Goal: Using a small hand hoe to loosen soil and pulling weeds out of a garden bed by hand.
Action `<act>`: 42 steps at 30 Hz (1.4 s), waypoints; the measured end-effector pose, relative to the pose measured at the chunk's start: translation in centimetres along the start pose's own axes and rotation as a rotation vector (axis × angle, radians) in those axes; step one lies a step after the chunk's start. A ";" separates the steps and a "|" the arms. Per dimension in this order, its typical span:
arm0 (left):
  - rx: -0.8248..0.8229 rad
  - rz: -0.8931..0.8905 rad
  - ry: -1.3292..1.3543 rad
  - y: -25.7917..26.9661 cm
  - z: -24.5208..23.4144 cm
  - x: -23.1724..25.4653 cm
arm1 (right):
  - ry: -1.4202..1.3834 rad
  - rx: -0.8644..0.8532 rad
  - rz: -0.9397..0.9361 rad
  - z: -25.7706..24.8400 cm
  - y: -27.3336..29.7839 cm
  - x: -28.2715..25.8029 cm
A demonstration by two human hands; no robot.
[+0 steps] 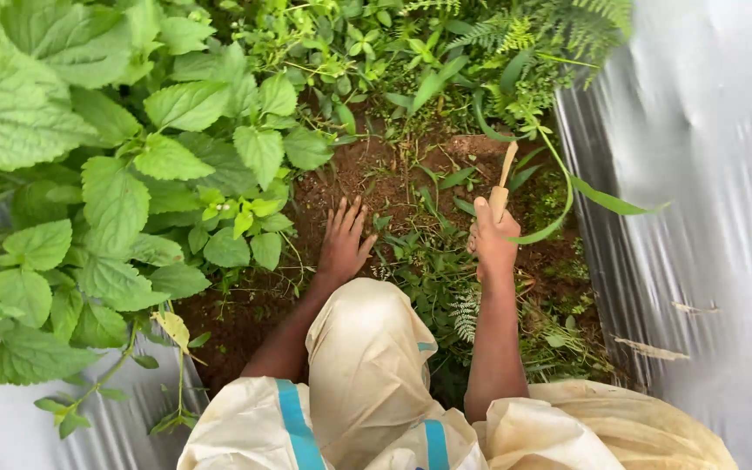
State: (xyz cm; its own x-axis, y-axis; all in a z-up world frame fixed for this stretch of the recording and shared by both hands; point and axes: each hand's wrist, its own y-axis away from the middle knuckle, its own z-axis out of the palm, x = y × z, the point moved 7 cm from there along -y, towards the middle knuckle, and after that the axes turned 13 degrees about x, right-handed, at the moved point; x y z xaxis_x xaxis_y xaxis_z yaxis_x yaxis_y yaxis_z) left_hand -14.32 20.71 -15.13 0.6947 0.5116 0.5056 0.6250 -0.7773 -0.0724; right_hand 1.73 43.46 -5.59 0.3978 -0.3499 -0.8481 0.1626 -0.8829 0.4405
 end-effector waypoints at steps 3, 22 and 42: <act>0.000 -0.008 0.112 2.5 2.2 1.8 | 0.135 0.054 -0.022 -2.9 0.4 -0.9; -0.457 0.097 0.446 -2.1 6.6 16.4 | 0.553 0.258 -0.125 -13.9 2.9 7.1; -0.612 0.283 0.089 4.3 4.7 16.1 | 0.728 0.324 -0.223 -20.3 5.3 15.0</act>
State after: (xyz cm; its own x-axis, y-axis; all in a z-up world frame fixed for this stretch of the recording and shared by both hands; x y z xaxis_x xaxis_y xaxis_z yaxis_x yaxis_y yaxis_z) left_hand 1.19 27.32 -11.31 0.7532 0.2464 0.6099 0.0913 -0.9574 0.2741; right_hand 26.89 39.94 -10.01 0.8904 0.0358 -0.4537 0.0827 -0.9930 0.0838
